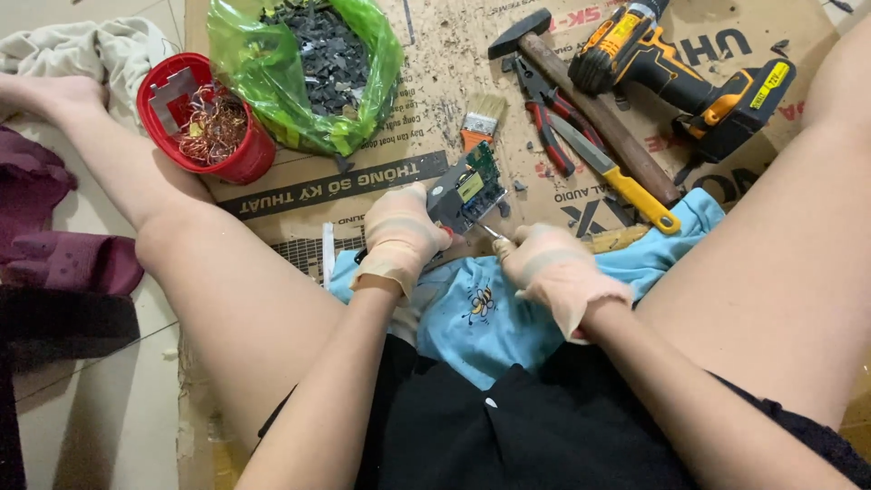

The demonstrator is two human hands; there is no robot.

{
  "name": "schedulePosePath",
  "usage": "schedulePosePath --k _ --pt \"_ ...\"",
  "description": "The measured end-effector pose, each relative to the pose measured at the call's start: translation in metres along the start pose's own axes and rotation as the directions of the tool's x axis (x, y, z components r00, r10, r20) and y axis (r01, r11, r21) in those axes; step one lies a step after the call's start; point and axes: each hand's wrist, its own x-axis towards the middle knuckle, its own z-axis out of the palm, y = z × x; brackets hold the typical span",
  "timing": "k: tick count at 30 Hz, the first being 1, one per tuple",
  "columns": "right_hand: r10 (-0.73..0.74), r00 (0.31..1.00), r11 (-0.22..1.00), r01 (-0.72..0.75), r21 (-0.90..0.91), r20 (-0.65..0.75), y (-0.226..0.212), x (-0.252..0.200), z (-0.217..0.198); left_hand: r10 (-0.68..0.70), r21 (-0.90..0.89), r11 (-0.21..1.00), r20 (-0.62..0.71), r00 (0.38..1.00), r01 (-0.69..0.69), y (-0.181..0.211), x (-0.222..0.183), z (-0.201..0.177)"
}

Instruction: The person sits on the floor and uses a small brush to clean a circuit board. They hold the board in one hand and brush its surface repeatedly, removing debris. The person also turns the board over to clean different sides.

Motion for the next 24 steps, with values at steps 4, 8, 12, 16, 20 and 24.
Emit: schedulePosePath --k 4,8,12,16,20,24 --pt "0.005 1.0 0.998 -0.004 -0.065 0.014 -0.017 -0.011 -0.01 -0.018 0.038 0.999 -0.011 1.0 0.019 -0.011 0.019 0.013" --pt "-0.058 0.998 0.998 0.059 -0.006 0.005 -0.005 0.003 -0.007 -0.006 0.053 0.999 -0.009 1.0 0.007 -0.01 0.016 0.014" --pt "-0.187 0.975 0.851 0.223 -0.476 0.123 -0.02 -0.005 -0.045 0.006 0.052 0.999 -0.02 1.0 -0.005 -0.011 0.014 0.011" --pt "-0.041 0.997 0.941 0.063 -0.331 0.071 -0.005 0.021 -0.029 0.018 0.045 0.999 -0.017 1.0 -0.017 -0.007 0.012 0.009" --pt "0.059 0.997 0.974 -0.067 0.214 0.045 0.016 0.038 -0.013 0.015 0.031 0.999 -0.007 1.0 -0.014 -0.007 0.01 0.012" --pt "0.066 0.998 0.989 -0.066 0.129 0.007 0.015 0.051 -0.011 0.022 0.017 1.0 -0.01 1.0 -0.022 -0.004 0.006 0.008"
